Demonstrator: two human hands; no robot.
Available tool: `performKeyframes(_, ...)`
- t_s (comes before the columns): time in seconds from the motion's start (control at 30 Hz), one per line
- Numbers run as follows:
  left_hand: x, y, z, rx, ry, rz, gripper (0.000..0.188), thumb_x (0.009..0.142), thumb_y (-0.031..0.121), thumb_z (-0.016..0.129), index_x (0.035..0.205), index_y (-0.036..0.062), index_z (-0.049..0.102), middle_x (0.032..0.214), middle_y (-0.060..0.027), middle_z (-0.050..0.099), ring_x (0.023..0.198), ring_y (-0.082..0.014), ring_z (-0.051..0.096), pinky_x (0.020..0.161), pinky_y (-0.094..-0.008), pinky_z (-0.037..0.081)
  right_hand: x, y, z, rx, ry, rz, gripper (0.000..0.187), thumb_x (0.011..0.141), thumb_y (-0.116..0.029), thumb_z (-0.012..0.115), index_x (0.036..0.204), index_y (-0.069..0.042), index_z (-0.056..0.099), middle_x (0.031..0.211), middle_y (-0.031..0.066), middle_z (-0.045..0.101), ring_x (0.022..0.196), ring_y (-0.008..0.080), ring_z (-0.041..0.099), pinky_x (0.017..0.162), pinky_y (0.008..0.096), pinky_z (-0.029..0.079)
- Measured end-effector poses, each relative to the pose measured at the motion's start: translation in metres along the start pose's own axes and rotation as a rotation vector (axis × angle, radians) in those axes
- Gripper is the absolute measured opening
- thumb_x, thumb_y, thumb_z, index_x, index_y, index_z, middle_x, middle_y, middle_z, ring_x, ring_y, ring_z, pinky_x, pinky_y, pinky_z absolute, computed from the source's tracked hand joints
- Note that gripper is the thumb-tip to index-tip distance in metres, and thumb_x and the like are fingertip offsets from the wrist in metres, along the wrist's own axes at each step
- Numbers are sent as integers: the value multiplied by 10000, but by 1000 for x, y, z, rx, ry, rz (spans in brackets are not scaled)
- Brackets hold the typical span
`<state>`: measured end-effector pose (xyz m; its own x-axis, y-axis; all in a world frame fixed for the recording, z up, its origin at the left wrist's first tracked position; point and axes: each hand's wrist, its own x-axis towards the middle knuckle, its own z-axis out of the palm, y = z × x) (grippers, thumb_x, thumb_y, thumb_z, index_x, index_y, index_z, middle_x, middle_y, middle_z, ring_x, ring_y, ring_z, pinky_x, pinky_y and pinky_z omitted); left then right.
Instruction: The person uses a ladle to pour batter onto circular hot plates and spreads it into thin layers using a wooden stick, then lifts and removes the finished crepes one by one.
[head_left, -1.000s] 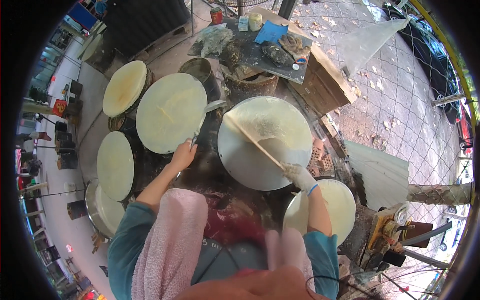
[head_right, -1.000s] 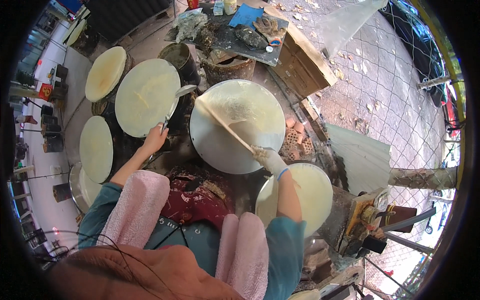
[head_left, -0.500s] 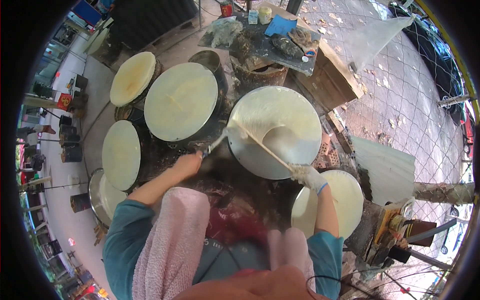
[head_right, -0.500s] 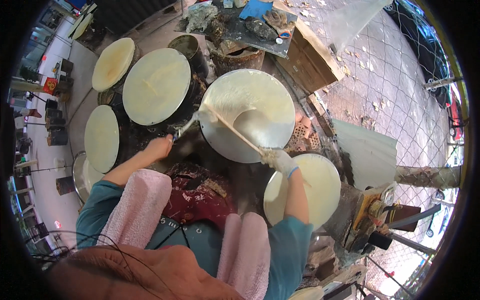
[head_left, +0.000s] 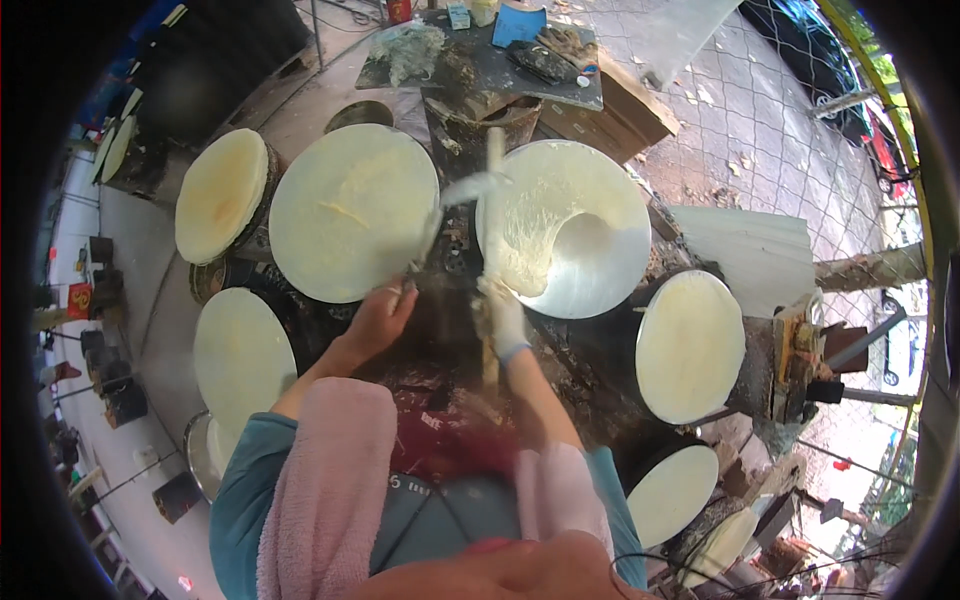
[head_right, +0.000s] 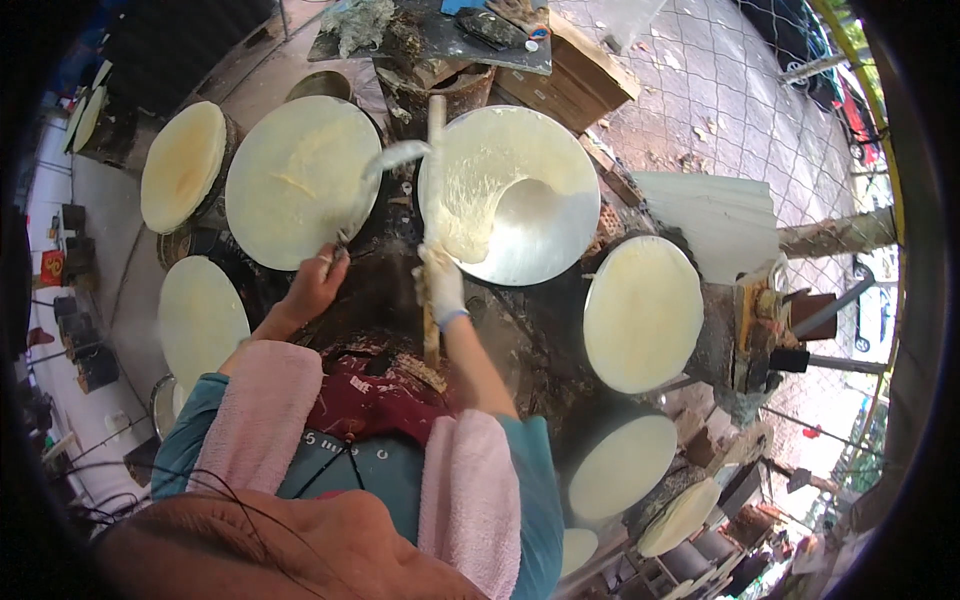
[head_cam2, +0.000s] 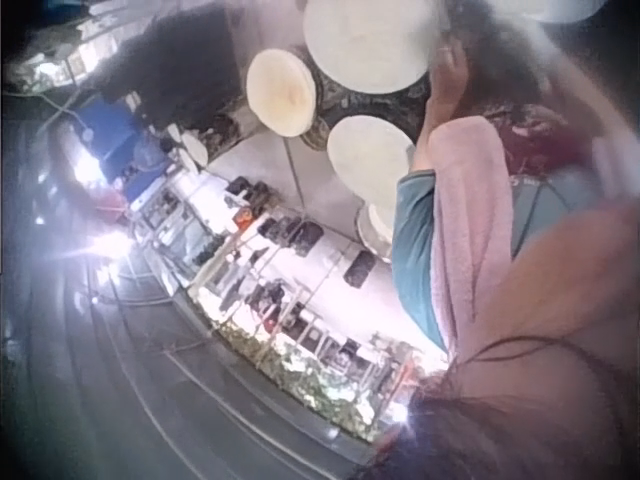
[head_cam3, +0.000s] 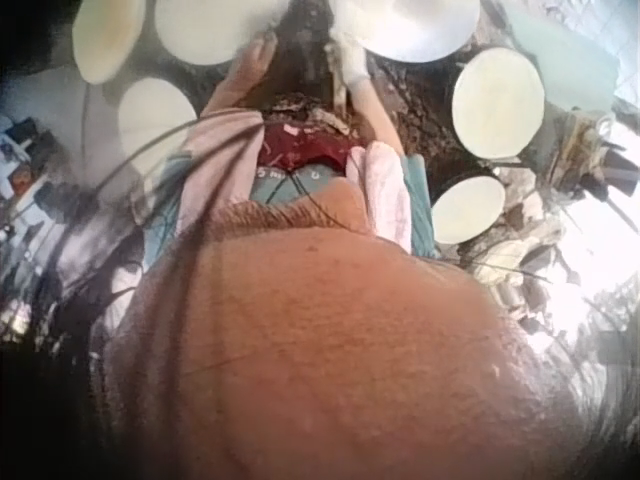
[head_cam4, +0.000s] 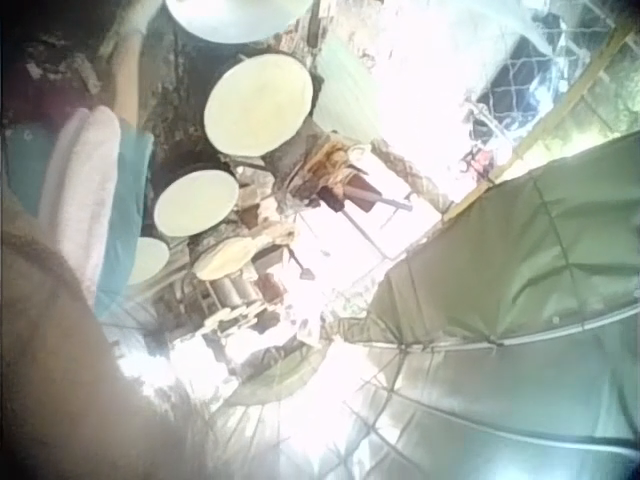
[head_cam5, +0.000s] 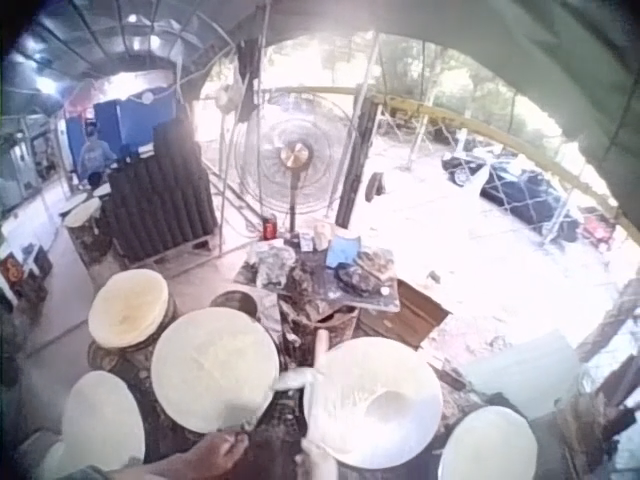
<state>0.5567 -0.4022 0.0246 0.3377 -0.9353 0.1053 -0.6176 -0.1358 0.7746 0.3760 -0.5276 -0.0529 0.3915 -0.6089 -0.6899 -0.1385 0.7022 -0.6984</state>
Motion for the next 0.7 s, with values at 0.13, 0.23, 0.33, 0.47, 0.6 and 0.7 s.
performKeyframes(0.13, -12, -19, -26, -91, 32, -56, 128, 866, 84, 540, 813, -26, 502, 672, -204, 512, 615, -383, 498, 555, -372, 399, 47, 78, 4, -494, 629, -494, 291, 890, -316, 532, 1039, -71, 582, 761, 106, 620, 632, 228, 592, 569, 368, 462)
performKeyframes(0.23, -42, -47, -38, -84, 29, -95, 126, 863, 85, 547, 825, -24, 498, 664, -196, 507, 604, -372, 484, 556, -366, 401, 10, 69, -14, -471, 658, -343, 259, 899, -287, 530, 980, -47, 584, 707, 97, 617, 613, 210, 574, 574, 344, 456)
performKeyframes(0.33, -55, -41, -39, -129, 8, -200, 112, 869, 88, 538, 864, -21, 510, 656, -189, 505, 579, -339, 463, 566, -339, 413, -6, 63, -40, -83, 684, -322, 170, 897, -247, 547, 842, -87, 564, 553, -5, 496, 453, 70, 439, 402, 236, 334)
performKeyframes(0.47, -61, -40, -27, -126, 52, -169, 119, 881, 102, 521, 881, -17, 521, 638, -153, 512, 546, -262, 456, 560, -311, 417, -15, 60, -42, -181, 471, -310, 212, 860, -286, 603, 838, -77, 578, 635, 71, 599, 505, 165, 548, 478, 303, 428)
performKeyframes(0.6, -68, -23, -13, -131, 61, -295, 118, 887, 107, 512, 872, -10, 525, 623, -102, 510, 539, -185, 461, 543, -298, 407, -37, 54, -67, -875, 536, -229, 227, 900, -259, 479, 924, -45, 548, 842, 231, 620, 801, 415, 598, 683, 463, 468)
performKeyframes(0.7, -69, -8, 6, -132, 102, -402, 122, 887, 115, 516, 861, -4, 531, 603, -68, 491, 555, -132, 466, 542, -289, 403, -36, 28, -121, -763, 655, -298, 243, 896, -277, 483, 909, -40, 532, 796, 232, 620, 759, 406, 604, 634, 478, 454)
